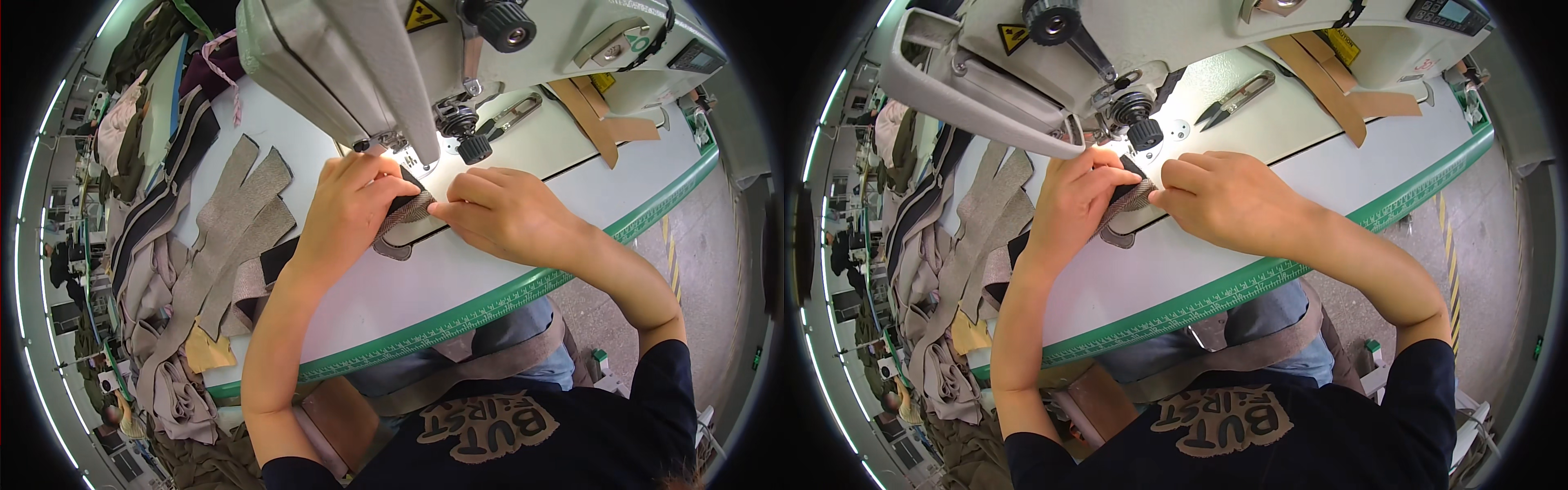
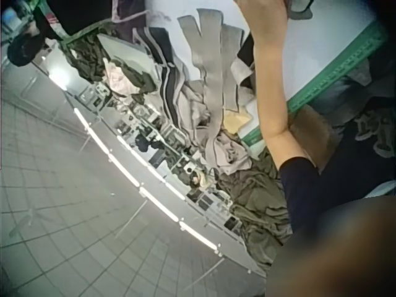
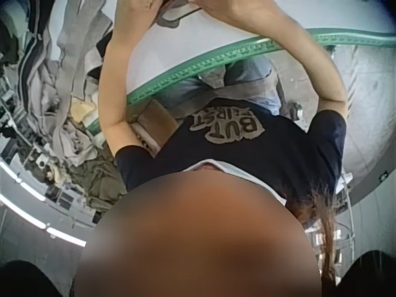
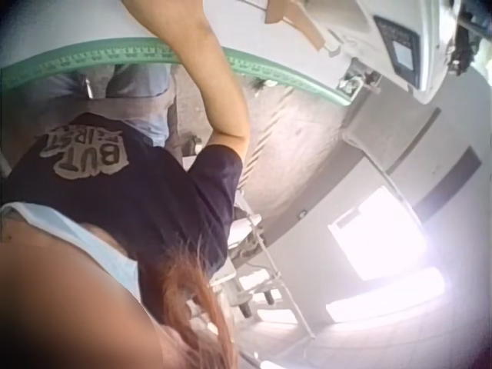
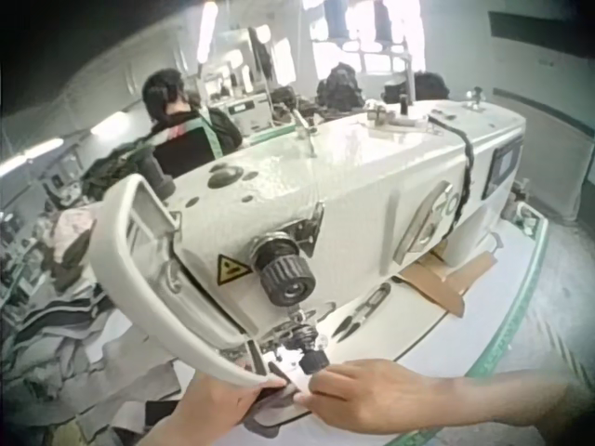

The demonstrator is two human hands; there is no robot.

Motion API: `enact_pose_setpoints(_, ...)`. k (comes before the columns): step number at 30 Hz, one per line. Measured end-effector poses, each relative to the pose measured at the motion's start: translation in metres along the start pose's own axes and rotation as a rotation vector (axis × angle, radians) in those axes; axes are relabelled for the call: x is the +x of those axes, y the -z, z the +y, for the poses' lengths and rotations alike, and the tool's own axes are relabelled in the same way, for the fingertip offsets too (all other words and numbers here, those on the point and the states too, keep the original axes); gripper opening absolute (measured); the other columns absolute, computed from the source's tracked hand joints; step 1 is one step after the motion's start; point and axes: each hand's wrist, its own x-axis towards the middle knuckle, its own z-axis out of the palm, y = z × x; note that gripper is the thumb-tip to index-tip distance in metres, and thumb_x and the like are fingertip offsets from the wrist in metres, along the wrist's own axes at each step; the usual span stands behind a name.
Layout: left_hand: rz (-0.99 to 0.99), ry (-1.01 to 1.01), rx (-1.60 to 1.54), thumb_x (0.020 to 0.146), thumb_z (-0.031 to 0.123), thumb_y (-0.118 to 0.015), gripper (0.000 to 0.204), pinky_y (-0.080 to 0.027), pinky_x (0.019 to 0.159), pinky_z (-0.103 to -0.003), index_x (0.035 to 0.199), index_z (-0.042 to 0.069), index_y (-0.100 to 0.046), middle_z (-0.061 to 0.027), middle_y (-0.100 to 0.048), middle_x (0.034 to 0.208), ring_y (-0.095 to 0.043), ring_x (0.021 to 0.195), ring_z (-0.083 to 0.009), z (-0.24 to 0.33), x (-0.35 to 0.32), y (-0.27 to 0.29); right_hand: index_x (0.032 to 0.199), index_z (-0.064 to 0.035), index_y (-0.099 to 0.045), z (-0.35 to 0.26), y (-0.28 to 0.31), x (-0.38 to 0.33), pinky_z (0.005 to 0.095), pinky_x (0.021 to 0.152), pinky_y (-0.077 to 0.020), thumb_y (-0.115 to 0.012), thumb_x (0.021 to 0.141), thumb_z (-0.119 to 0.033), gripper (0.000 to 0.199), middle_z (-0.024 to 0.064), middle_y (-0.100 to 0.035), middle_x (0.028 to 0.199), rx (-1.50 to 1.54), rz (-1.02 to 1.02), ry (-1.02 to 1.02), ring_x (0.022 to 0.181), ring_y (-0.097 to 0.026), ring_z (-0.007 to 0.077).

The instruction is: Sewing fabric strips together using an industrial sewing machine.

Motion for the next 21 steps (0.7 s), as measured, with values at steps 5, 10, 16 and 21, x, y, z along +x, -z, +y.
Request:
enact_pose_setpoints(5, -0.036, 0.101, 0.056, 0.078, 0.006, -0.075, 0.022, -0.048, 0.075, -0.035, 0.099, 0.010, -0.071, 0.0017, -0.062, 0.097, -0.062, 0.089, -0.0188, 0.033, 0.000, 0.010, 0.086, -0.0068, -0.068, -0.001, -0.001, -0.001, 0.0325, 0.055, -0.0480, -0.077, 0.080, -0.006, 0.011, 0.0018, -0.049, 0.077, -0.059, 0.036, 0.032, 0.065, -0.056, 0.0178)
enact_pose_setpoints(10, 0.062, 0.118, 0.090, 0.078, 0.007, -0.077, 0.023, -0.049, 0.070, -0.033, 0.101, 0.009, -0.073, 0.0015, -0.064, 0.096, -0.064, 0.084, -0.0166, 0.041, -0.005, -0.001, 0.081, -0.0077, -0.067, 0.000, -0.005, -0.003, 0.0310, 0.054, -0.0464, -0.076, 0.080, -0.006, 0.010, 0.0012, -0.046, 0.073, -0.088, 0.100, 0.054, 0.063, -0.053, 0.0159)
enact_pose_setpoints(16, 0.116, 0.040, 0.254, 0.080, 0.008, -0.076, 0.022, -0.051, 0.067, -0.031, 0.102, 0.008, -0.073, 0.0004, -0.065, 0.095, -0.065, 0.080, -0.0152, 0.046, -0.006, -0.002, 0.076, -0.0082, -0.065, -0.001, -0.007, -0.002, 0.0307, 0.053, -0.0457, -0.076, 0.081, -0.007, 0.012, 0.0006, -0.045, 0.071, -0.097, 0.115, 0.058, 0.062, -0.053, 0.0159)
enact_pose_setpoints(21, 0.097, 0.073, 0.276, 0.079, 0.005, -0.079, 0.024, -0.054, 0.065, -0.032, 0.102, 0.008, -0.074, -0.0013, -0.065, 0.092, -0.066, 0.076, -0.0184, 0.054, -0.007, -0.006, 0.073, -0.0084, -0.063, -0.001, -0.006, -0.002, 0.0302, 0.053, -0.0447, -0.076, 0.082, -0.008, 0.016, 0.0002, -0.045, 0.070, -0.106, 0.104, 0.066, 0.062, -0.052, 0.0156)
